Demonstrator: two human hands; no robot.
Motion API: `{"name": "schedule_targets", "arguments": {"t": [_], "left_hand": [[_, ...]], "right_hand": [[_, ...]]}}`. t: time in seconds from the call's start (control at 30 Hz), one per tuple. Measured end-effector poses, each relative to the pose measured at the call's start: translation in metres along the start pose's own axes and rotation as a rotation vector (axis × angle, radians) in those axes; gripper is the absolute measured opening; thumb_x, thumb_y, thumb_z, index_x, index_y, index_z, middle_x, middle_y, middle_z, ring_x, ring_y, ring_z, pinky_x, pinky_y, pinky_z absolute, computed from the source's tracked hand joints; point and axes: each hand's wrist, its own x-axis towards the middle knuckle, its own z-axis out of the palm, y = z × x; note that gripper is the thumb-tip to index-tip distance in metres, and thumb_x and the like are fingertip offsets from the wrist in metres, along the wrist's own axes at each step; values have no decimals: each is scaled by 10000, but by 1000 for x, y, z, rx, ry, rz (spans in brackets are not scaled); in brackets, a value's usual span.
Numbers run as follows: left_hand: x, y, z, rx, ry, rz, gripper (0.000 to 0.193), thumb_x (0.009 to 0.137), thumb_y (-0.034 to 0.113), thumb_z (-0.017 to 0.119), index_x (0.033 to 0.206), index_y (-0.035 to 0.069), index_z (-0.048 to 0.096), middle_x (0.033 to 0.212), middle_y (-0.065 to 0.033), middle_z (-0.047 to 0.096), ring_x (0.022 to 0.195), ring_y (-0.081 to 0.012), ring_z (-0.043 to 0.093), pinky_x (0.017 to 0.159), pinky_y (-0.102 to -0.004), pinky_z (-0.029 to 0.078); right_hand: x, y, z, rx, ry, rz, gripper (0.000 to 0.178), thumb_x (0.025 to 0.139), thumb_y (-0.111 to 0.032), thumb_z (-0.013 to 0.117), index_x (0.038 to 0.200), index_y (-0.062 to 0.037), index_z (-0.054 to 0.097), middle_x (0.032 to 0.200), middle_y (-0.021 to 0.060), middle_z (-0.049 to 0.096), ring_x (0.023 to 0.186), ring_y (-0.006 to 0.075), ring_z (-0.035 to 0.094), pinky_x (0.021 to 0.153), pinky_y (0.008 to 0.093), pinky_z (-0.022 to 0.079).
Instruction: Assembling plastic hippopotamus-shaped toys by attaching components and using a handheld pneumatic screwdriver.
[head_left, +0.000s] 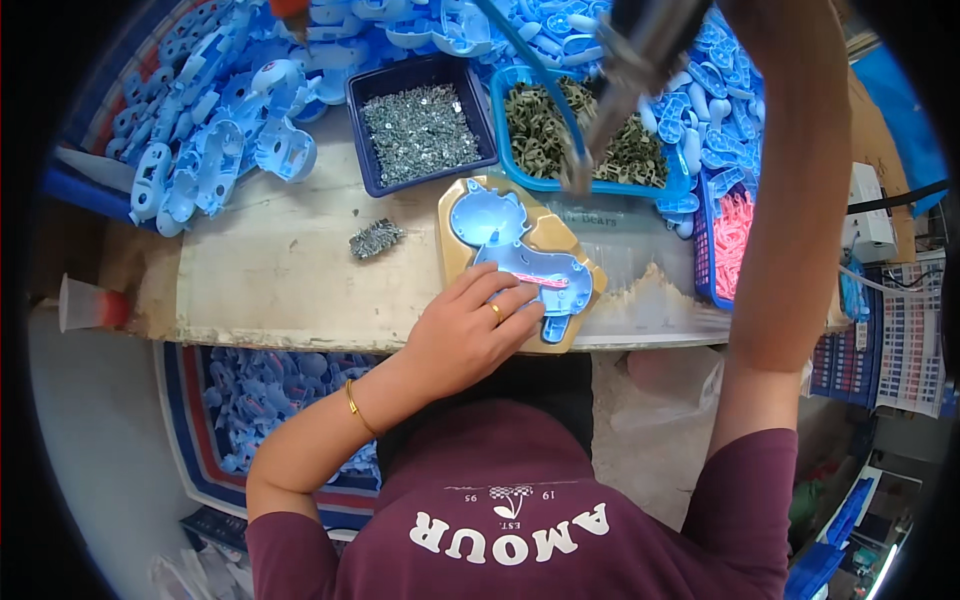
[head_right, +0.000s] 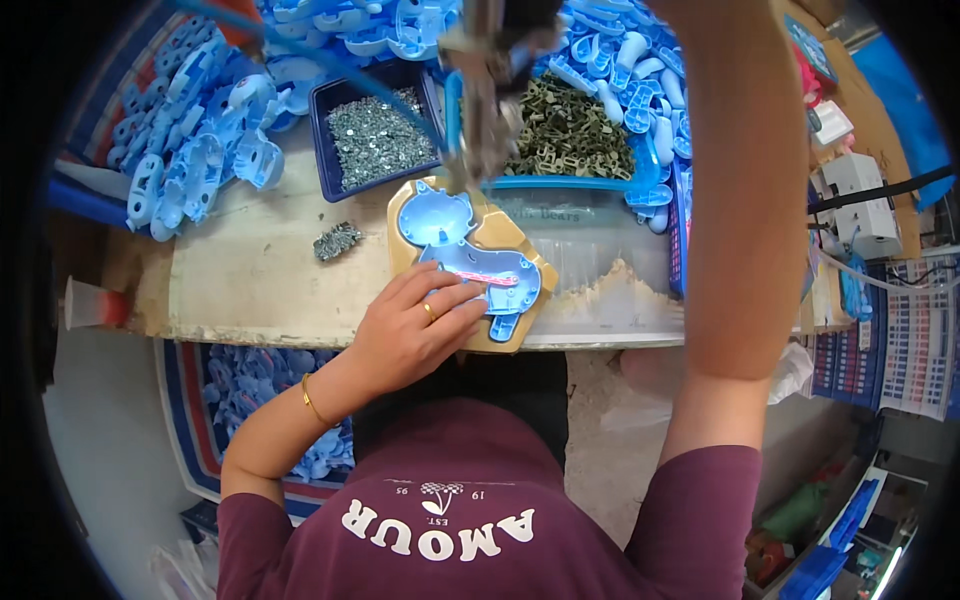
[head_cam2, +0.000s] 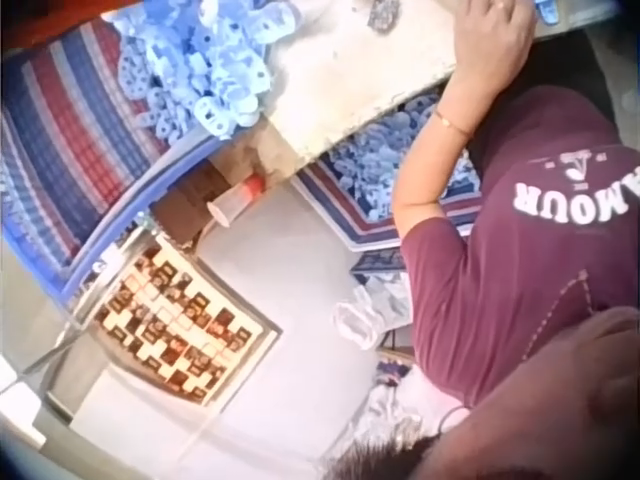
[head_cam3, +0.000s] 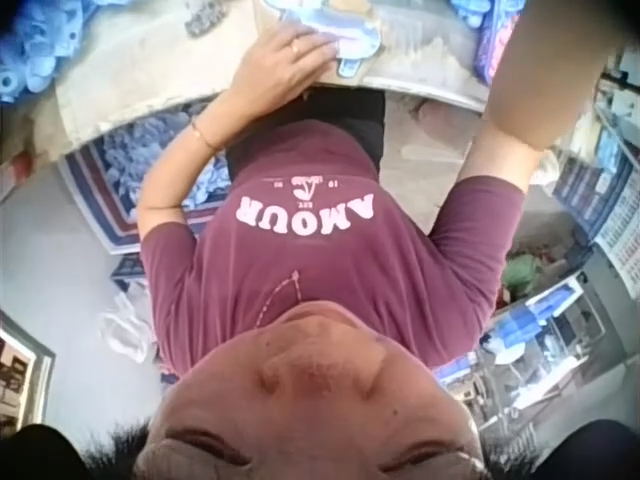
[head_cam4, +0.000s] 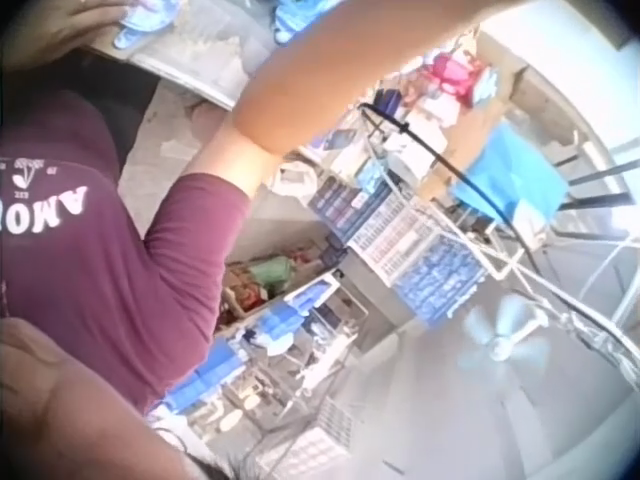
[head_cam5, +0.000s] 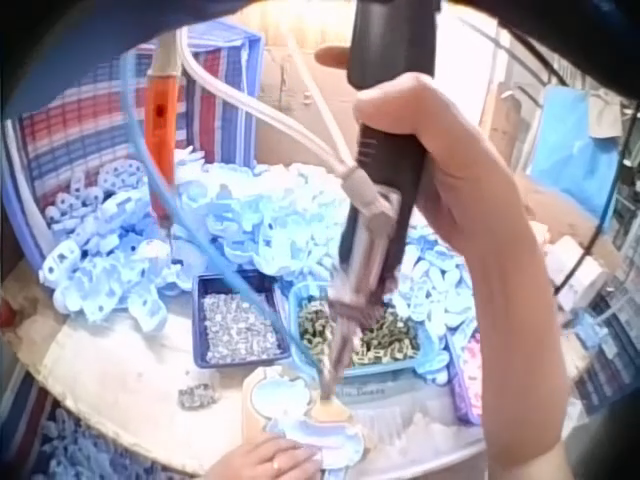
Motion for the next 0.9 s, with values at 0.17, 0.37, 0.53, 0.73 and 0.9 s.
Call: {"name": "schedule_targets", "arguments": {"t": [0.17, 0.37, 0.53, 0.73, 0.9], "left_hand": [[5, 0, 5, 6, 12, 16, 297, 822, 195, 733, 1082, 72, 661, 1146, -73, 655, 1084, -259, 611, 1028, -443, 477], [-6, 3, -6, 50, 29, -61, 360, 809, 233, 768, 1136, 118, 670, 1238, -85, 627, 1164, -281, 581, 1062, -477, 454], [-21, 10, -8, 43, -16, -226, 435, 799, 261, 790, 1208, 175, 667, 1470, -152, 478, 1351, -359, 452, 1123, -541, 377], [-20, 12, -3, 64, -79, -245, 491, 798, 276, 785, 1261, 193, 641, 1515, -184, 432, 1400, -381, 407, 1152, -544, 343], [-25, 10, -4, 80, -90, -269, 470, 831, 285, 769, 1272, 195, 633, 1504, -185, 447, 1404, -378, 406, 1160, -535, 340]], "right_hand": [[-48, 1, 19, 368, 169, 8, 654, 825, -143, 579, 1390, 116, 375, 800, 118, 598, 643, 199, 612, 644, 309, 567], [-60, 3, 26, 387, 257, 62, 556, 873, -130, 573, 1335, 131, 408, 703, 102, 588, 501, 177, 563, 525, 281, 509], [-57, 1, 43, 377, 297, 168, 522, 897, -132, 608, 1298, 147, 423, 685, 82, 581, 509, 161, 567, 521, 266, 498], [-66, -18, 49, 469, 234, 388, 504, 855, -62, 628, 1317, 64, 472, 706, 95, 609, 517, 164, 588, 524, 305, 520], [-79, 18, 62, 1358, 207, 448, 446, 861, -105, 716, 1246, 30, 537, 748, 97, 653, 610, 180, 678, 583, 309, 561]]}}
